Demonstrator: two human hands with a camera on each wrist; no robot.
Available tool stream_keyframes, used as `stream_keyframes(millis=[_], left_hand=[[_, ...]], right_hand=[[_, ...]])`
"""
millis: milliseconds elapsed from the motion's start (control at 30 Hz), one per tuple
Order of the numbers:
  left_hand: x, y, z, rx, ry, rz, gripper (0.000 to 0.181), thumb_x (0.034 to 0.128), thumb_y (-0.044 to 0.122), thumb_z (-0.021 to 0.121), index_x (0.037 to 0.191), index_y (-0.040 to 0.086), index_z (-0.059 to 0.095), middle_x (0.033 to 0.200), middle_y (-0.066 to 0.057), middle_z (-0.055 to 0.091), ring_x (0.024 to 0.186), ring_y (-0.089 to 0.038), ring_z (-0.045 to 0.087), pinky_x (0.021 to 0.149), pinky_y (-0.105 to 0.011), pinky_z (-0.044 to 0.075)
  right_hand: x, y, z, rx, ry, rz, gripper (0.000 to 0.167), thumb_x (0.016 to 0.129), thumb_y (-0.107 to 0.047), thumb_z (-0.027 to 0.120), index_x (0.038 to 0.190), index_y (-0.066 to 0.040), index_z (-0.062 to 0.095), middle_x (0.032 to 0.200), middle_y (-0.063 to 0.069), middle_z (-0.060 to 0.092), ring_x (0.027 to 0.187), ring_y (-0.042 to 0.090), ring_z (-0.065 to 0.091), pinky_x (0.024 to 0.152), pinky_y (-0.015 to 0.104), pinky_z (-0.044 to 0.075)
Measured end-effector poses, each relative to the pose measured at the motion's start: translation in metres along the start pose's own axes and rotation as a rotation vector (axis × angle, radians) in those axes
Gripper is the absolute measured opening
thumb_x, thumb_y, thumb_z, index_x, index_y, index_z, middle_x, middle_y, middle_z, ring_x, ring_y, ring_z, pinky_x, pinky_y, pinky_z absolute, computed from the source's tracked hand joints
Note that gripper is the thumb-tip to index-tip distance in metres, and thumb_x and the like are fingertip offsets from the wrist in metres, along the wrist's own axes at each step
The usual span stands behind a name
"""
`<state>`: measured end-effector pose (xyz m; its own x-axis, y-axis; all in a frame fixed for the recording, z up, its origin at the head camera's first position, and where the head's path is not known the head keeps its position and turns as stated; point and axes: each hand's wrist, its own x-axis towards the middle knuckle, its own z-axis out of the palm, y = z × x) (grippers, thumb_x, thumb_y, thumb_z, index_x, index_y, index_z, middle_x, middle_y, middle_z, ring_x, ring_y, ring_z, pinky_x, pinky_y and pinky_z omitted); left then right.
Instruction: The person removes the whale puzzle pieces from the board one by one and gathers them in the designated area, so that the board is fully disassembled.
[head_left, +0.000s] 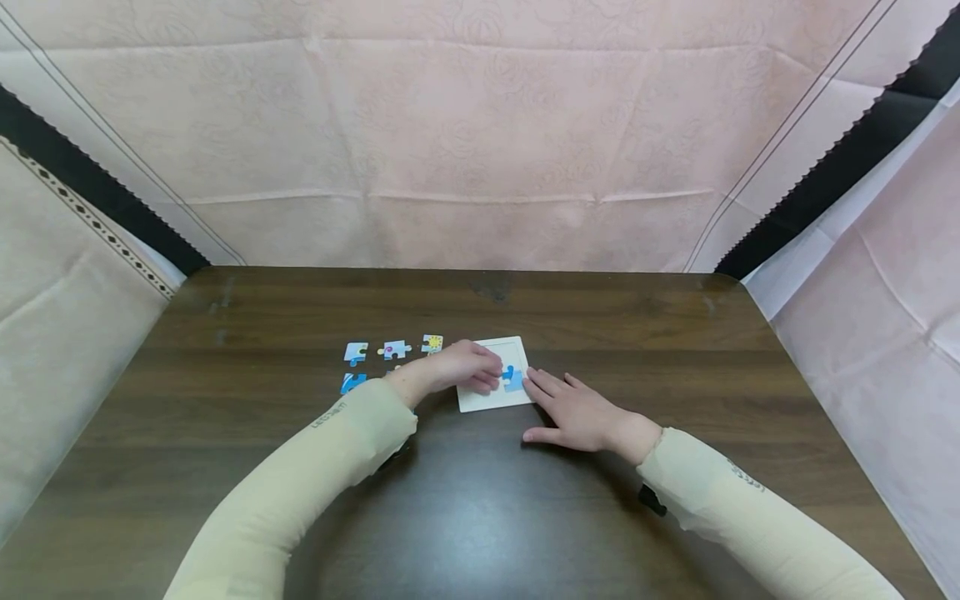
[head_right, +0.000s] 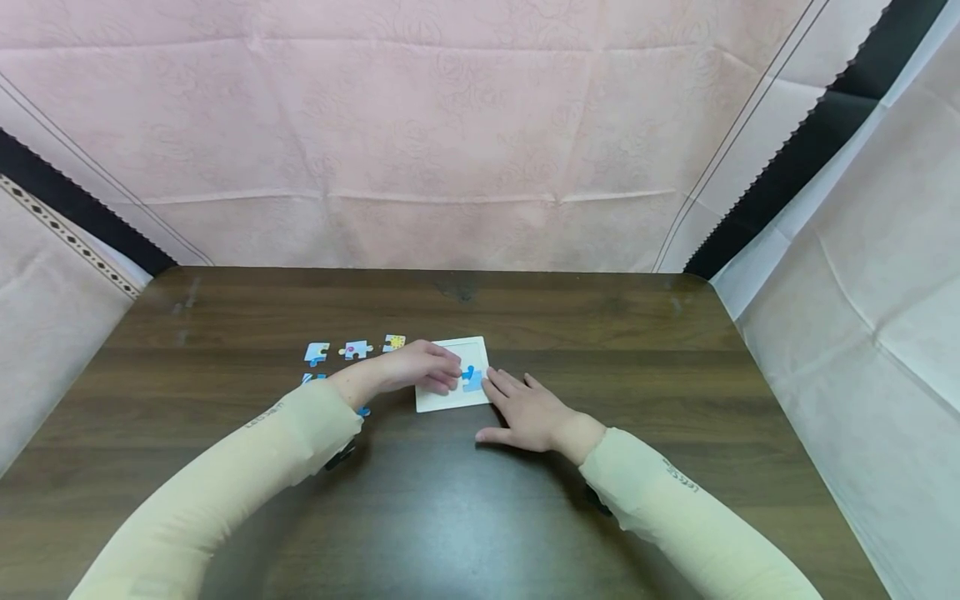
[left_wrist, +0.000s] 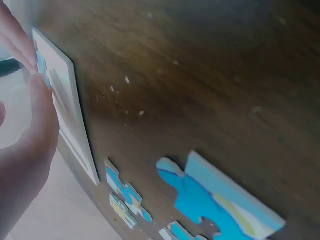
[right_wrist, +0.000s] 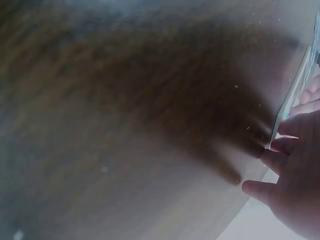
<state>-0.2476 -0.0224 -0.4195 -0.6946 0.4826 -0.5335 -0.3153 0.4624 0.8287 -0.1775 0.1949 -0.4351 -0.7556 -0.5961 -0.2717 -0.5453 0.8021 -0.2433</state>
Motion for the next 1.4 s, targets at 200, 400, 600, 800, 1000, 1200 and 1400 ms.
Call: stream_keyframes(millis=[200, 400, 600, 800, 1000, 1200, 1400], left_hand=[[0.001, 0.003, 0.004, -0.062, 0.007, -0.01, 0.039, 0.0973, 0.019, 0.049, 0.129, -0.003, 0.05, 0.119, -0.02, 0.062, 0.1, -0.021, 0.065, 0.087, -0.028, 0.053], [0.002, 0.003, 0.007, -0.157, 0.01, -0.015, 0.04, 0.0977, 0.017, 0.048, 0.131, -0.006, 0.046, 0.124, -0.022, 0.057, 0.106, -0.024, 0.062, 0.092, -0.03, 0.051], [0.004, 0.002, 0.009, -0.215, 0.016, -0.034, 0.041, 0.0973, 0.014, 0.047, 0.132, -0.007, 0.043, 0.124, -0.022, 0.054, 0.103, -0.022, 0.061, 0.095, -0.031, 0.049], [0.009, 0.0, 0.011, -0.238, 0.046, -0.043, 0.039, 0.0969, 0.012, 0.047, 0.13, -0.008, 0.045, 0.105, -0.013, 0.059, 0.089, -0.015, 0.06, 0.089, -0.027, 0.053], [0.015, -0.002, 0.015, -0.263, 0.057, -0.032, 0.034, 0.0945, 0.008, 0.047, 0.123, -0.011, 0.05, 0.084, -0.005, 0.057, 0.075, -0.009, 0.058, 0.075, -0.02, 0.055], [0.015, -0.001, 0.016, -0.241, 0.028, -0.035, 0.033, 0.094, 0.007, 0.049, 0.121, -0.012, 0.053, 0.076, -0.004, 0.058, 0.067, -0.008, 0.058, 0.065, -0.017, 0.054], [0.017, 0.001, 0.016, -0.157, 0.055, -0.03, 0.033, 0.0938, 0.009, 0.051, 0.121, -0.009, 0.056, 0.072, -0.002, 0.057, 0.062, -0.007, 0.057, 0.061, -0.015, 0.051]], right_hand=[[0.0, -0.001, -0.001, -0.008, 0.006, -0.005, 0.083, 0.088, -0.061, 0.048, 0.147, -0.007, 0.026, 0.155, 0.013, 0.02, 0.143, 0.028, 0.022, 0.113, 0.057, 0.021], [-0.001, -0.002, -0.001, -0.013, 0.015, -0.007, 0.084, 0.087, -0.061, 0.049, 0.147, -0.006, 0.026, 0.155, 0.014, 0.021, 0.143, 0.028, 0.023, 0.112, 0.057, 0.022], [-0.001, -0.001, -0.001, -0.016, 0.014, -0.008, 0.084, 0.087, -0.061, 0.048, 0.147, -0.006, 0.026, 0.155, 0.014, 0.021, 0.143, 0.027, 0.023, 0.112, 0.057, 0.022], [-0.001, -0.001, 0.0, -0.013, 0.01, -0.004, 0.085, 0.087, -0.062, 0.048, 0.147, -0.007, 0.026, 0.155, 0.013, 0.02, 0.143, 0.027, 0.023, 0.112, 0.057, 0.022], [-0.001, 0.001, 0.002, -0.027, 0.029, -0.016, 0.085, 0.087, -0.061, 0.049, 0.147, -0.005, 0.026, 0.155, 0.014, 0.02, 0.143, 0.027, 0.023, 0.112, 0.057, 0.022], [-0.002, 0.001, 0.003, -0.033, 0.05, -0.029, 0.085, 0.087, -0.06, 0.05, 0.147, -0.004, 0.026, 0.155, 0.015, 0.021, 0.143, 0.027, 0.023, 0.112, 0.057, 0.023], [-0.003, 0.001, 0.003, -0.044, 0.06, -0.03, 0.086, 0.087, -0.06, 0.05, 0.147, -0.003, 0.026, 0.155, 0.015, 0.021, 0.142, 0.027, 0.024, 0.111, 0.057, 0.023]])
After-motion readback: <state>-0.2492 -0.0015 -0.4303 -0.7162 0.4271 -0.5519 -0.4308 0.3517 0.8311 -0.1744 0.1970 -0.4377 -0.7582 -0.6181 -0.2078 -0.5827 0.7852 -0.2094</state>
